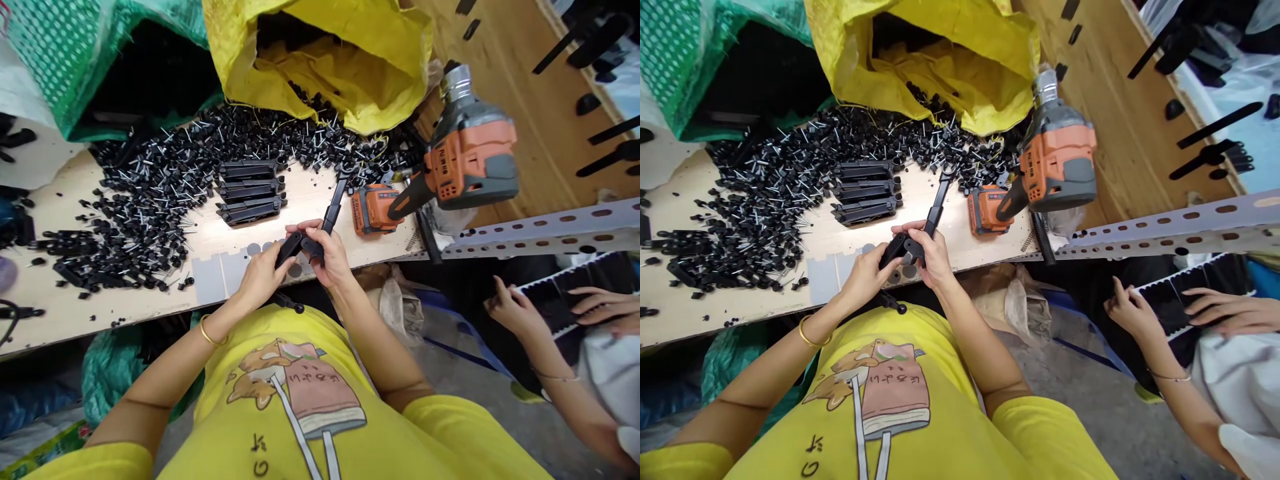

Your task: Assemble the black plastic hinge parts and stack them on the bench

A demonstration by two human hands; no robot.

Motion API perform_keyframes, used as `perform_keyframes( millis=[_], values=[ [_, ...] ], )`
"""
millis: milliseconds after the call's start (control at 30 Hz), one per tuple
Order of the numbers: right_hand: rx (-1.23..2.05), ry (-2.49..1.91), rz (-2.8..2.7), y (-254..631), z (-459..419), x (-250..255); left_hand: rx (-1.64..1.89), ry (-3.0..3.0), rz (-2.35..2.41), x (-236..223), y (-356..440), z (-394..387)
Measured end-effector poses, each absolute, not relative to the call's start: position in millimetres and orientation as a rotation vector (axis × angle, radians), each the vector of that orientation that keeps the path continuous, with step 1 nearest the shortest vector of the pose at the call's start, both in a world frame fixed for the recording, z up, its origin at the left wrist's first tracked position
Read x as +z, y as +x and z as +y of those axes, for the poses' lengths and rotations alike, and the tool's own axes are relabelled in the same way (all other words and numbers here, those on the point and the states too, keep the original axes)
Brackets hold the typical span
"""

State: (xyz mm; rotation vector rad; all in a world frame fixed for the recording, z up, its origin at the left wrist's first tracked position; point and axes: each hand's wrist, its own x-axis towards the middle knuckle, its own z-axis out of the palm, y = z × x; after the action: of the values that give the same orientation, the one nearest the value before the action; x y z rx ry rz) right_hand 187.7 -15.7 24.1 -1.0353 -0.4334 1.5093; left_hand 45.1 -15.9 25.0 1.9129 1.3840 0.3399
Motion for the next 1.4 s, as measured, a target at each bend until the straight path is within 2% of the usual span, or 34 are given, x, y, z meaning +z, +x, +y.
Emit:
perform_keyframes(
  millis=[400,600,800,967,1267,1400],
  values=[
    [1.443,-1.083,-0.418,183.5,-13.7,22.1,0.374,2.037,1.481,22.6,47.5,-26.8],
    [1.568,-1.110,-0.496,184.7,-12.4,10.5,0.200,2.057,1.580,11.3,47.6,-34.5],
    [1.453,-1.143,-0.418,173.0,-15.7,-3.8,0.153,1.972,1.637,4.4,50.3,-40.3],
    [1.584,-1.184,-0.406,176.3,-12.1,-4.3,0.125,1.958,1.613,5.0,48.3,-37.4],
    [1.256,-1.168,-0.291,152.2,-14.1,-13.3,0.150,1.971,1.649,0.2,49.8,-33.3],
    [1.512,-1.158,-0.392,164.2,-10.1,-9.1,0.065,2.068,1.579,-0.1,46.0,-36.0]
  ],
)
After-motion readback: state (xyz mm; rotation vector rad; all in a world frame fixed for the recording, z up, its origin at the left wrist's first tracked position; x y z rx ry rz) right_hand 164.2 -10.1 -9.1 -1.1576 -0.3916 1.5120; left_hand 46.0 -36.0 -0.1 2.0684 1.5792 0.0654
